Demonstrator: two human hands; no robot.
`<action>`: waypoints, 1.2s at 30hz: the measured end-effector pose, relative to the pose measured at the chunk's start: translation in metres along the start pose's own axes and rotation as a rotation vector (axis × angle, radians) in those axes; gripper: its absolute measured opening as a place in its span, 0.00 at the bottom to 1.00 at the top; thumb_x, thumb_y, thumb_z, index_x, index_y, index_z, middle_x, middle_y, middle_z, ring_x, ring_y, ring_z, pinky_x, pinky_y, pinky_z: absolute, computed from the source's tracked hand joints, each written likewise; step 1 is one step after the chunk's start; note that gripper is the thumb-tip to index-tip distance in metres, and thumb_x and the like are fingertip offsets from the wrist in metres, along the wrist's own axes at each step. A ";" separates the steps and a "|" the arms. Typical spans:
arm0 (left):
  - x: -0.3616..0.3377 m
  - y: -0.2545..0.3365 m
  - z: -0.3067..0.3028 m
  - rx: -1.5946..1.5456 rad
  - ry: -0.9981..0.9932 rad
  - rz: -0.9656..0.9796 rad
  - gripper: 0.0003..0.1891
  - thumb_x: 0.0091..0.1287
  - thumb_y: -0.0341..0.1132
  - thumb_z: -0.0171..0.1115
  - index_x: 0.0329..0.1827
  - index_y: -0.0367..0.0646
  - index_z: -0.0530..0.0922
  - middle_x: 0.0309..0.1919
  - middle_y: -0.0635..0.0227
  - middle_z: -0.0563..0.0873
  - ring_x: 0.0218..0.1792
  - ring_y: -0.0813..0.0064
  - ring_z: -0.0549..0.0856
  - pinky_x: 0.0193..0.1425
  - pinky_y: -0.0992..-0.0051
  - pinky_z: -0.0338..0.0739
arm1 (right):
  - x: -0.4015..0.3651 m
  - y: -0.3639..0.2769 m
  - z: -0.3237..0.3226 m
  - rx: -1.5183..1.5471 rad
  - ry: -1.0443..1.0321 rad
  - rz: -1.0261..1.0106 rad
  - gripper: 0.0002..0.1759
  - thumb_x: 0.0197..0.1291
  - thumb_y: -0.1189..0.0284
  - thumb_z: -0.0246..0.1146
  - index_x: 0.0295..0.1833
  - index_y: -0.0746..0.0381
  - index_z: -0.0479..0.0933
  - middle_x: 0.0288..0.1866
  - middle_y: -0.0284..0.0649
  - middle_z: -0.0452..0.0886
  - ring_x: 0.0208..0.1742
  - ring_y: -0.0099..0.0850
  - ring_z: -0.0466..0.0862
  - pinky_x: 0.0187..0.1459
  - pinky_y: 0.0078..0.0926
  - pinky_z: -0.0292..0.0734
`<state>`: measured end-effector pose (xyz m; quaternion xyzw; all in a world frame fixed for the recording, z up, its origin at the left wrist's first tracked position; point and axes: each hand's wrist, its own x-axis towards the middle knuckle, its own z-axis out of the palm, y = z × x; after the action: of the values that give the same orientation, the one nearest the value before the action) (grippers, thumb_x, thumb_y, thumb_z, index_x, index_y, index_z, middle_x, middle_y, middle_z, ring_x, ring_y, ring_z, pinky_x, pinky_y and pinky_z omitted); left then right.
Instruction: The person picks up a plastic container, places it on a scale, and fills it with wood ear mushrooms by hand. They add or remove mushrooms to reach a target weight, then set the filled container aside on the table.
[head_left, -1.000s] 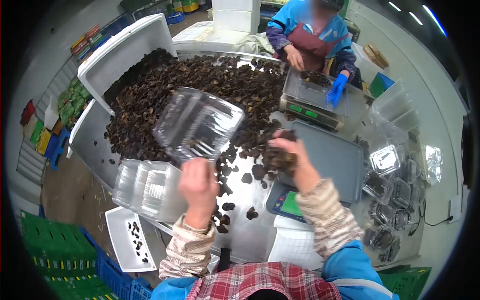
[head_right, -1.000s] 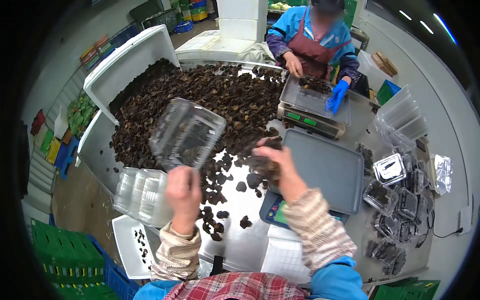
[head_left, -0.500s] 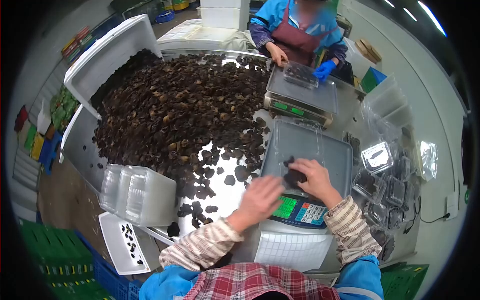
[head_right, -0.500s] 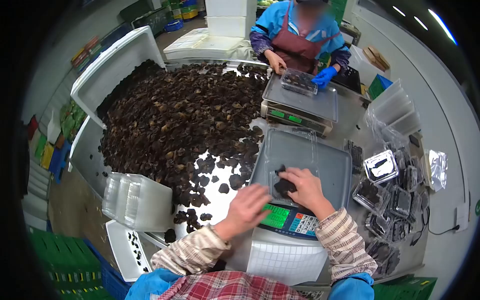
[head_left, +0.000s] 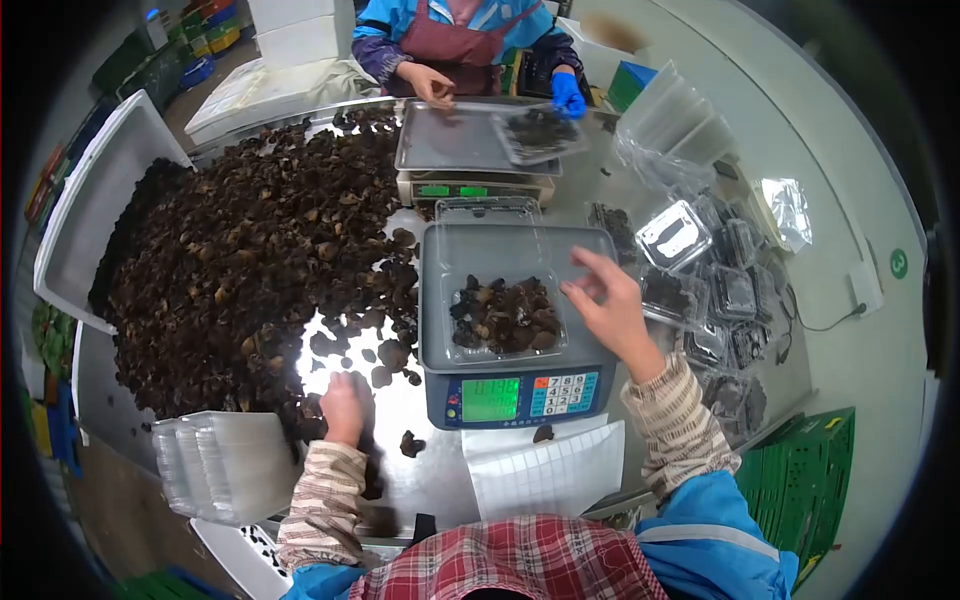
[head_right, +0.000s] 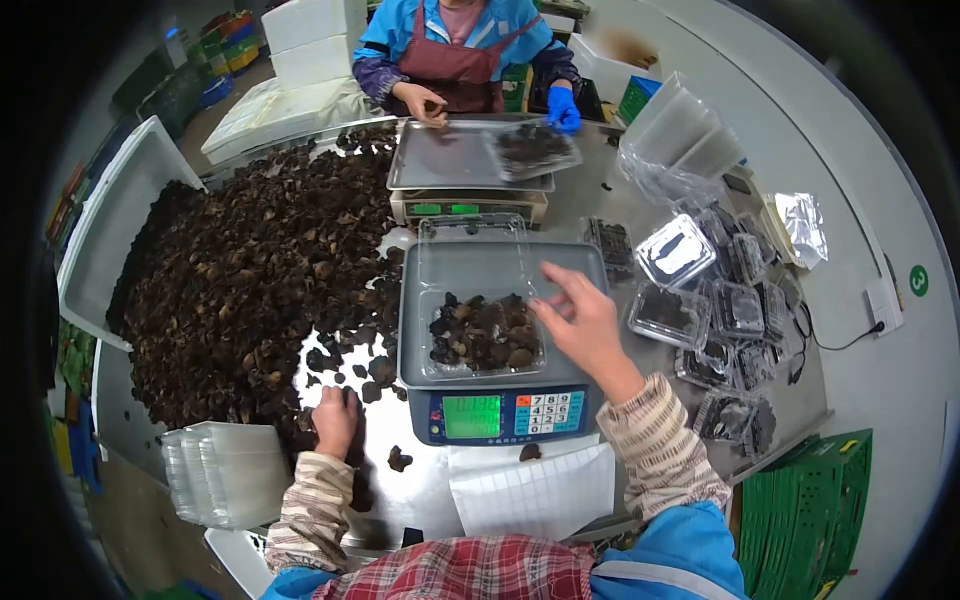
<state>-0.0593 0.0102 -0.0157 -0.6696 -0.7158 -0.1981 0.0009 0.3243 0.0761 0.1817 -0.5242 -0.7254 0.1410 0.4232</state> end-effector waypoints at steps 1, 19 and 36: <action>0.006 0.001 -0.008 -0.089 0.055 -0.019 0.12 0.59 0.37 0.64 0.31 0.37 0.74 0.28 0.54 0.78 0.26 0.52 0.79 0.28 0.57 0.72 | -0.020 0.000 -0.006 0.005 0.064 0.040 0.20 0.52 0.69 0.68 0.52 0.61 0.77 0.40 0.41 0.82 0.29 0.26 0.80 0.32 0.20 0.76; 0.063 0.167 -0.093 -0.497 0.300 0.394 0.18 0.53 0.35 0.69 0.45 0.37 0.78 0.47 0.58 0.80 0.51 0.57 0.77 0.55 0.65 0.70 | -0.190 0.017 0.070 -0.605 -0.654 0.322 0.18 0.45 0.56 0.67 0.23 0.61 0.82 0.22 0.45 0.81 0.28 0.43 0.83 0.30 0.39 0.76; -0.073 0.064 -0.034 -0.440 -0.042 -0.001 0.08 0.59 0.32 0.64 0.33 0.38 0.74 0.27 0.55 0.79 0.27 0.52 0.80 0.29 0.59 0.73 | -0.165 -0.047 0.034 0.712 -0.400 0.910 0.10 0.60 0.70 0.63 0.33 0.66 0.75 0.24 0.36 0.80 0.21 0.18 0.79 0.16 0.13 0.67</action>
<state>0.0007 -0.0673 0.0142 -0.6573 -0.6556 -0.3353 -0.1601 0.2832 -0.0801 0.1151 -0.5712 -0.4024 0.6372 0.3252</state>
